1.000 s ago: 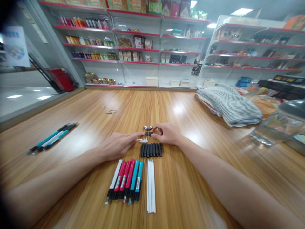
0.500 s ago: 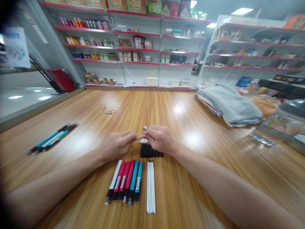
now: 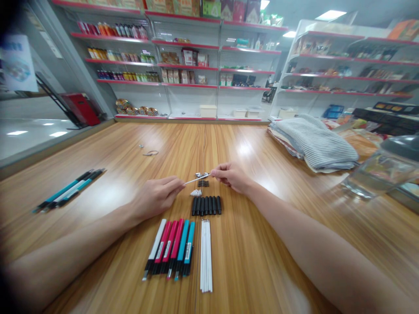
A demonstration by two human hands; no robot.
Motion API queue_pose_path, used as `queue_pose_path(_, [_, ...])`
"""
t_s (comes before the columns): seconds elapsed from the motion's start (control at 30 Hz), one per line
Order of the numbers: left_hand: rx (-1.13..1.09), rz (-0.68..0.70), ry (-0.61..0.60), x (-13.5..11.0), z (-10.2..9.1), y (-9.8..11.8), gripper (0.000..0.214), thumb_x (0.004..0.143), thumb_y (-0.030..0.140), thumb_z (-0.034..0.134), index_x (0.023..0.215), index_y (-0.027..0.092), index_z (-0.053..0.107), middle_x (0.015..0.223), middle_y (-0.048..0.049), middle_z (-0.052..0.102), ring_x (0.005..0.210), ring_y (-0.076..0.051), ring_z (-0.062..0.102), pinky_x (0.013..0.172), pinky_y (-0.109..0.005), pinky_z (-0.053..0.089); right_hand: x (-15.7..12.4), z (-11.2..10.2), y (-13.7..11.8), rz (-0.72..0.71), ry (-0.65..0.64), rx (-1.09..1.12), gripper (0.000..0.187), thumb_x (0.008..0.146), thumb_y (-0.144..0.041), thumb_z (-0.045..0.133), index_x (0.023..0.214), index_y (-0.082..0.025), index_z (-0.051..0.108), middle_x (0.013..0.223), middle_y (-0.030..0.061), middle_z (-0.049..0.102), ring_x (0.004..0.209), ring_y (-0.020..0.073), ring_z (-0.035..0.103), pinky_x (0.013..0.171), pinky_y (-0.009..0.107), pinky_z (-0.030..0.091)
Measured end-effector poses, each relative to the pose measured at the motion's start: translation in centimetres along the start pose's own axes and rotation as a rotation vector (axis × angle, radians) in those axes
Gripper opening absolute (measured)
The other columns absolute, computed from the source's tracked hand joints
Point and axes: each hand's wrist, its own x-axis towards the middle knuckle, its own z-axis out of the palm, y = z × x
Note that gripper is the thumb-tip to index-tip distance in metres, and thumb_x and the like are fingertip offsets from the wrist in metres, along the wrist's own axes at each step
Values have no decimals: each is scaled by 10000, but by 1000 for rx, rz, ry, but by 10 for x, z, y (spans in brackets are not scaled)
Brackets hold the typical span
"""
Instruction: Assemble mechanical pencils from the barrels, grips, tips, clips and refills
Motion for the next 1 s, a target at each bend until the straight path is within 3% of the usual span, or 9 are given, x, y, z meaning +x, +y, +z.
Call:
queue_pose_path(0.1, [-11,10,3,-1,-1,0,223,979,300,365,908,199,551,831,-6,599,686,-127,538,563,-248,329,0,-9,-4,123,-89,44,295,722,-370,734,699,-114,589,526,-39,500,383,14,251,382,198,74])
queue_pose_path(0.3, [-20,22,40,-1,-3,1,240,970,290,379,823,179,533,767,-17,584,648,-126,523,561,-247,343,-1,-8,-7,117,-99,81,285,730,-344,728,691,-113,565,529,-42,477,398,14,256,381,182,94])
queue_pose_path(0.43, [-61,20,48,-2,-3,-1,211,967,266,382,861,175,541,787,-22,594,683,-130,547,589,-241,374,-2,-29,-8,198,-149,142,266,737,-307,721,684,-121,538,486,-77,387,380,11,217,363,170,80])
queue_pose_path(0.57, [-57,6,42,-2,-2,-2,213,966,266,382,858,174,540,777,-21,590,696,-135,559,592,-242,379,-8,-61,-11,400,-376,32,300,744,-312,714,641,-126,502,436,-88,358,357,14,220,348,163,101])
queue_pose_path(0.63, [-50,3,42,-2,-2,-2,221,968,271,380,841,174,534,769,-18,585,685,-135,553,585,-245,373,-11,-67,-15,464,-528,-89,306,744,-327,710,626,-115,525,405,-86,363,347,18,233,351,168,120])
queue_pose_path(0.73, [-54,2,43,-2,-3,-1,222,968,272,380,838,174,531,765,-16,583,677,-134,549,581,-247,367,-16,-57,-23,554,-700,-319,321,684,-365,757,668,-76,616,429,-66,437,358,19,280,358,175,134])
queue_pose_path(0.87, [-65,4,40,-2,-3,-1,209,966,267,383,855,176,535,770,-18,586,685,-135,552,584,-245,367,-18,-34,-34,641,-804,-528,396,627,-440,790,725,-71,685,485,-42,527,389,32,338,372,190,180])
queue_pose_path(1.0, [-50,-1,42,-3,-2,-2,222,964,269,384,817,175,522,753,-19,578,669,-134,543,581,-245,362,-18,-28,-37,642,-846,-624,444,689,-523,724,725,-81,700,372,-66,429,369,44,317,407,199,211])
